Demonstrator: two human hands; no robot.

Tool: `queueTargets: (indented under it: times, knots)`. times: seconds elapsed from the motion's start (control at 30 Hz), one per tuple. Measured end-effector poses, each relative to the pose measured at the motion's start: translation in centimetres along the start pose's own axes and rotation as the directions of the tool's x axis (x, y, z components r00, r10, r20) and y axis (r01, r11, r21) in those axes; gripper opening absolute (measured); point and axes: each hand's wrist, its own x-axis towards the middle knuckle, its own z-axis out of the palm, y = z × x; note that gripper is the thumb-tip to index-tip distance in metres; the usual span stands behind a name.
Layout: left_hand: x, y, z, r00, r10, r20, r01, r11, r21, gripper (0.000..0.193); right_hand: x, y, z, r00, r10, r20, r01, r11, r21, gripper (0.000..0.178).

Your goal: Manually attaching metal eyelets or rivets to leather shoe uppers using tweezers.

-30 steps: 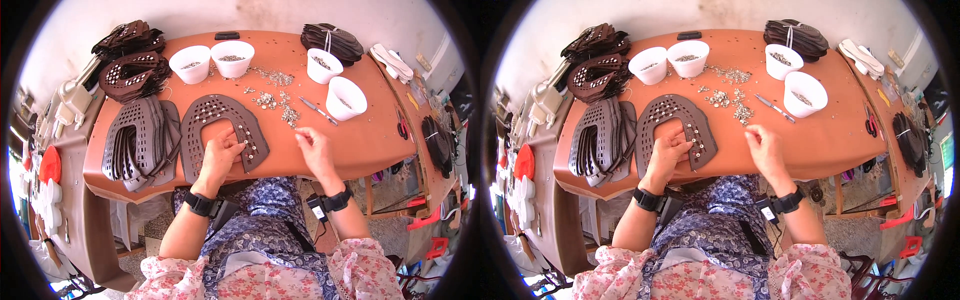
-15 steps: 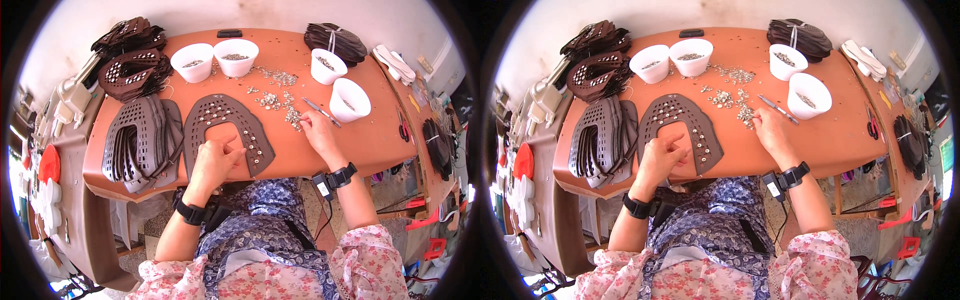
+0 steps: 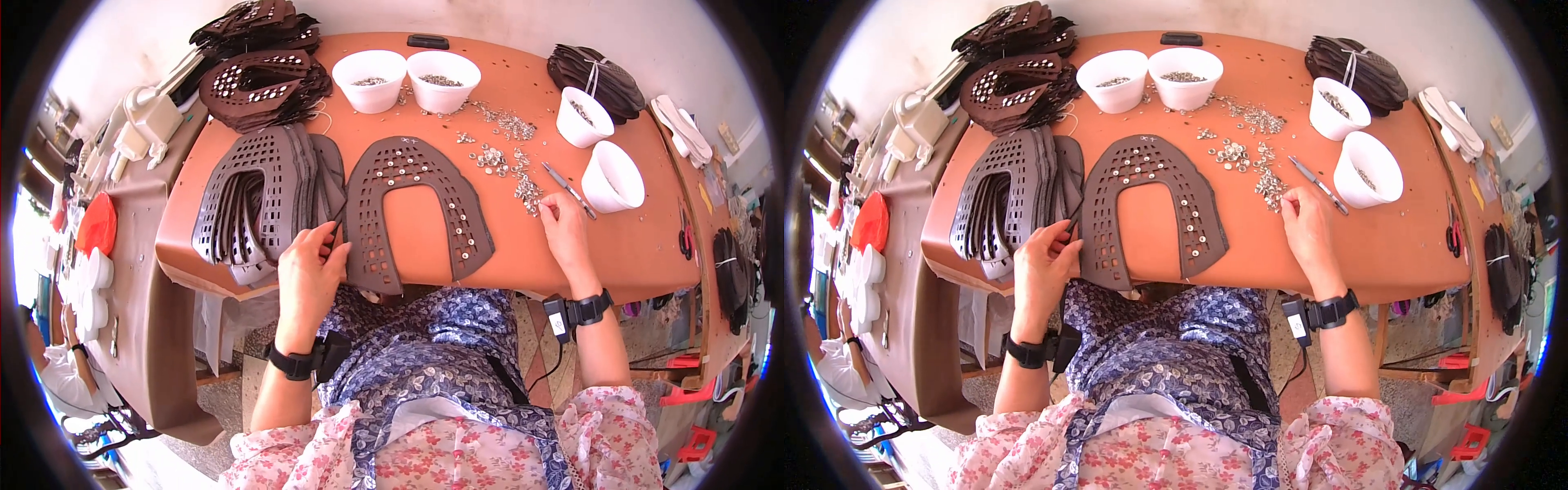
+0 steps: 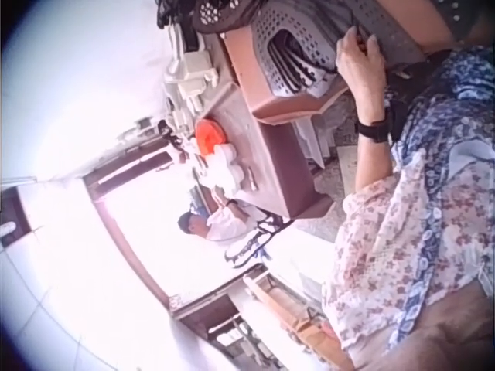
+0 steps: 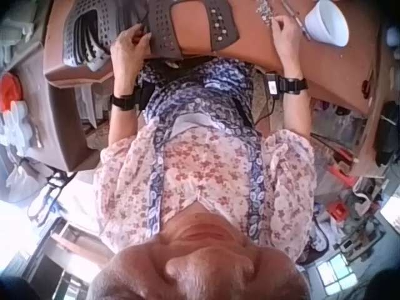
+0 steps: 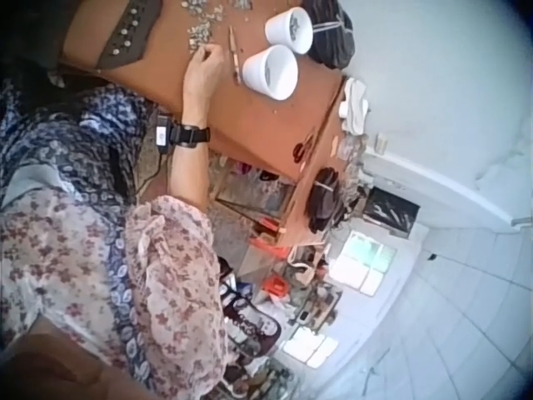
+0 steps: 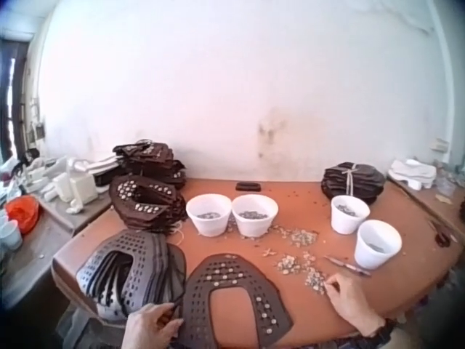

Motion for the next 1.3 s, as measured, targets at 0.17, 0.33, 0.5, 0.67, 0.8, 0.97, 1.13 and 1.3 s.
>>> queueTargets:
  times: [0.17, 0.33, 0.5, 0.67, 0.8, 0.97, 1.13, 1.3]
  knots:
    - [0.6, 0.7, 1.8, 0.987, 0.160, -0.008, -0.156, 0.972, 0.178, 0.047, -2.2, -0.8, 0.3, 0.999, -0.041, -0.034, 0.042, 0.999, 0.015, 0.006]
    - [1.7, 0.7, 3.1, 1.000, 0.016, 0.027, -0.014, 0.997, -0.070, 0.056, -2.5, -0.8, 0.5, 0.994, -0.092, -0.051, 0.089, 0.995, -0.046, 0.006]
    - [2.8, -0.5, 3.9, 0.990, -0.110, 0.086, 0.133, 0.931, -0.340, 0.066, -2.8, -0.5, 0.7, 0.990, -0.112, -0.080, 0.109, 0.993, -0.040, 0.006]
    - [3.6, 0.2, 3.8, 0.974, -0.143, 0.174, 0.208, 0.870, -0.446, 0.068, -2.7, -0.5, 0.7, 0.991, -0.090, -0.094, 0.091, 0.996, -0.003, 0.005]
    - [4.3, -0.1, 4.1, 0.928, -0.110, 0.356, 0.350, 0.580, -0.735, 0.069, -2.7, -0.8, 0.3, 0.996, -0.063, -0.063, 0.062, 0.998, -0.021, 0.004]
    - [4.4, 0.0, 3.8, 0.902, -0.061, 0.428, 0.400, 0.490, -0.774, 0.071, -2.6, -1.2, 0.4, 0.999, -0.011, -0.052, 0.008, 0.999, -0.053, 0.005]
    - [4.3, -0.2, 3.6, 0.911, -0.035, 0.412, 0.370, 0.513, -0.774, 0.074, -2.5, -1.8, 0.4, 0.997, -0.027, -0.071, 0.024, 0.999, -0.043, 0.006]
    - [4.5, -0.2, 3.7, 0.896, 0.008, 0.445, 0.377, 0.517, -0.769, 0.075, -2.5, -2.0, 0.3, 0.998, -0.006, -0.060, 0.004, 0.999, -0.034, 0.007]
